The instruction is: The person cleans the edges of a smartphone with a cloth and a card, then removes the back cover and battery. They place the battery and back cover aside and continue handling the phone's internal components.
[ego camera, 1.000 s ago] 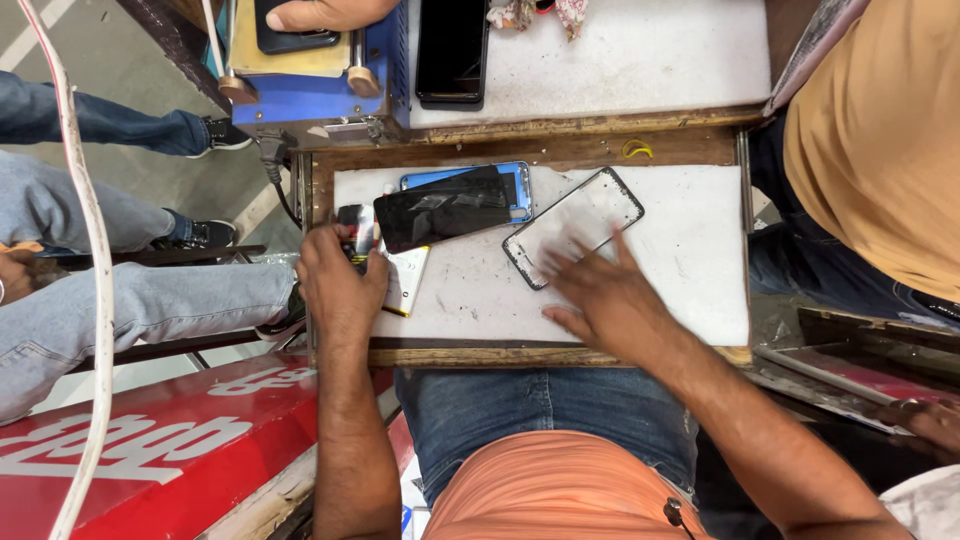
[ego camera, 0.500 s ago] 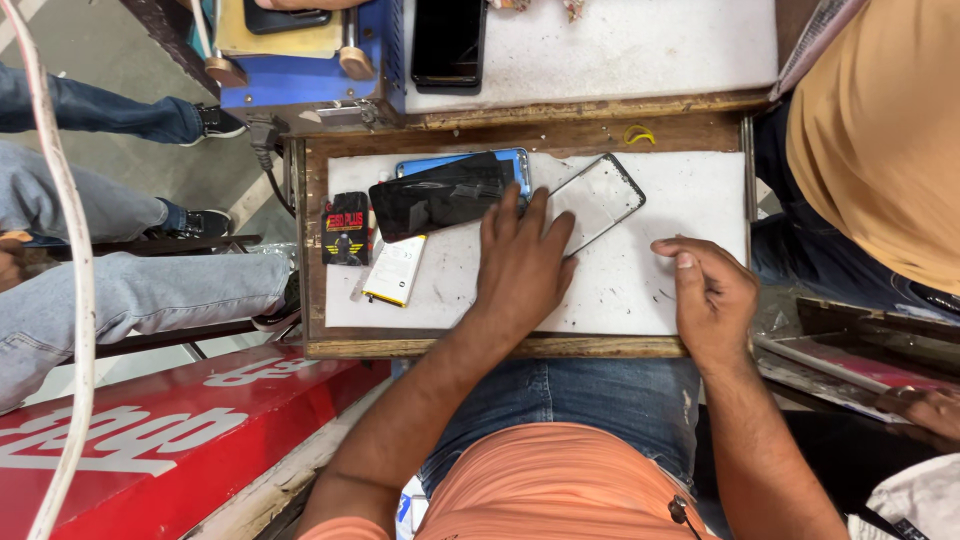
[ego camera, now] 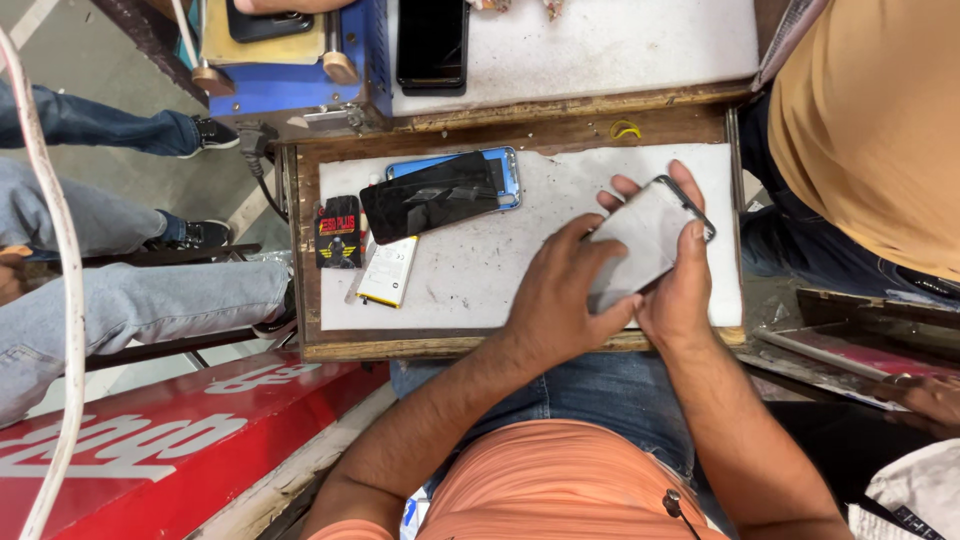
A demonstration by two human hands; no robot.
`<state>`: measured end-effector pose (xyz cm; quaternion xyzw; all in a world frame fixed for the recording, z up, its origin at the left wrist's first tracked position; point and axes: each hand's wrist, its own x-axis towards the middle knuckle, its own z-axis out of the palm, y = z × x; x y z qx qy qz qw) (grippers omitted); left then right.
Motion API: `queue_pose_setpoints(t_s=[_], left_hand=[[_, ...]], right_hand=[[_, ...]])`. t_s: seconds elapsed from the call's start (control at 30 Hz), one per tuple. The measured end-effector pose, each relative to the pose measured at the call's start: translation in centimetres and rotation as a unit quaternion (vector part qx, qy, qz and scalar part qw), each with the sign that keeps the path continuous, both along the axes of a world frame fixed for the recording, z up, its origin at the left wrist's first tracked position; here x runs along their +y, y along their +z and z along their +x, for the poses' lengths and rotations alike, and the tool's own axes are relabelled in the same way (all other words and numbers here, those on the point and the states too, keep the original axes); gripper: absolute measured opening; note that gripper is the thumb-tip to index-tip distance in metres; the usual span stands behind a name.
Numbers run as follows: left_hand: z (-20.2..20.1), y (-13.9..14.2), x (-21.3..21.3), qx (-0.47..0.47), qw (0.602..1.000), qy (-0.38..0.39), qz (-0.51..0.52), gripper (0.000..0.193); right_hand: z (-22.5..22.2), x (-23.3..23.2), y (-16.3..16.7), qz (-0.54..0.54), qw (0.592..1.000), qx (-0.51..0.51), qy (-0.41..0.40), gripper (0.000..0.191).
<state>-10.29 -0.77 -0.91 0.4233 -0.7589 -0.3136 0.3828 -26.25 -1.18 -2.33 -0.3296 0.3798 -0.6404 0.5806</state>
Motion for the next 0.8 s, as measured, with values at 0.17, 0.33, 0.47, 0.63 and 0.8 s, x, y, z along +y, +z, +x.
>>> queue_pose_setpoints(t_s=[0.17, 0.33, 0.47, 0.63, 0.8], left_hand=[[1.7, 0.0, 0.4, 0.029, 0.999, 0.045, -0.01, 0.049], [3.6, -0.2, 0.1, 0.034, 0.994, 0.06, 0.083, 0.038], [2.7, 0.6, -1.2, 0.041, 0.995, 0.093, 0.022, 0.041], [1.0, 1.7, -3.5, 0.054, 0.992, 0.115, 0.021, 0.046], [2.8, 2.3, -1.3, 0.014, 0.994, 0.012, 0.107, 0.042]], right_hand=[[0.5, -0.8, 0.1, 0.049, 0.979, -0.198, 0.006, 0.069], [0.2, -0.3, 0.0, 0.08, 0.98, -0.184, -0.015, 0.069], [1.9, 0.6, -0.4, 0.073, 0.98, -0.183, 0.043, 0.064], [2.7, 1.5, 0.0, 0.083, 0.988, -0.121, 0.048, 0.07], [-1.1, 0.3, 1.4, 0.019, 0.989, -0.134, -0.06, 0.066]])
